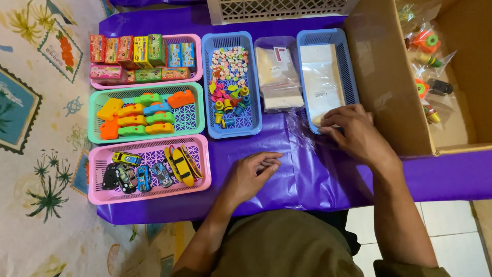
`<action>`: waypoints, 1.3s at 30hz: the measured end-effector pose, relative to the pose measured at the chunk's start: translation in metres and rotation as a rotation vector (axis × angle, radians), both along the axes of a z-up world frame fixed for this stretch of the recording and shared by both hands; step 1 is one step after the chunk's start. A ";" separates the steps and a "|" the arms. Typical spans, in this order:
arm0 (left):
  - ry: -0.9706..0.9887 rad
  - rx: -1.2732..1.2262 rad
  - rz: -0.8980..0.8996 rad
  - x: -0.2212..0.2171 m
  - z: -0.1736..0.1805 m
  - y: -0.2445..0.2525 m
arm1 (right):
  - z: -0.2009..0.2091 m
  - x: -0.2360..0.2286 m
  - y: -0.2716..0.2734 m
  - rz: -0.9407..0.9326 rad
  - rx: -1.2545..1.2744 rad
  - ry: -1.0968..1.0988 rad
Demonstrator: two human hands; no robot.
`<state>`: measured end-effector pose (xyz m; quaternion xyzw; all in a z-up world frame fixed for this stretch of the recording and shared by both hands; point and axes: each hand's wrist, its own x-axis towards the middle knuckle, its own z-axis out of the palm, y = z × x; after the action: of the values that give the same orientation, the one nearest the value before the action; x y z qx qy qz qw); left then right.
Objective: The person picks up a toy camera, places it into a small plastic bag, and then puts the bagged toy into a blue bin.
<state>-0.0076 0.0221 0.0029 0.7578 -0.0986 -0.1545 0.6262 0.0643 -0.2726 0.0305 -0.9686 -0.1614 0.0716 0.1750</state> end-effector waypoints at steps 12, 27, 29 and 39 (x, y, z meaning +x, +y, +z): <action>-0.012 0.011 0.015 -0.002 -0.002 -0.003 | 0.001 0.003 -0.001 0.045 0.281 -0.047; -0.560 0.154 0.098 0.043 -0.008 -0.082 | -0.015 0.000 -0.004 -0.051 0.401 -0.241; -0.605 0.183 0.111 0.050 -0.005 -0.093 | -0.009 0.001 0.002 -0.045 0.428 -0.239; -0.688 0.410 0.182 0.076 -0.027 -0.123 | -0.018 0.013 0.000 -0.119 0.515 -0.207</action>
<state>0.0684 -0.1008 -0.0238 0.8799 -0.2019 0.1477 0.4039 0.0770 -0.2727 0.0124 -0.9022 -0.1341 -0.0815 0.4018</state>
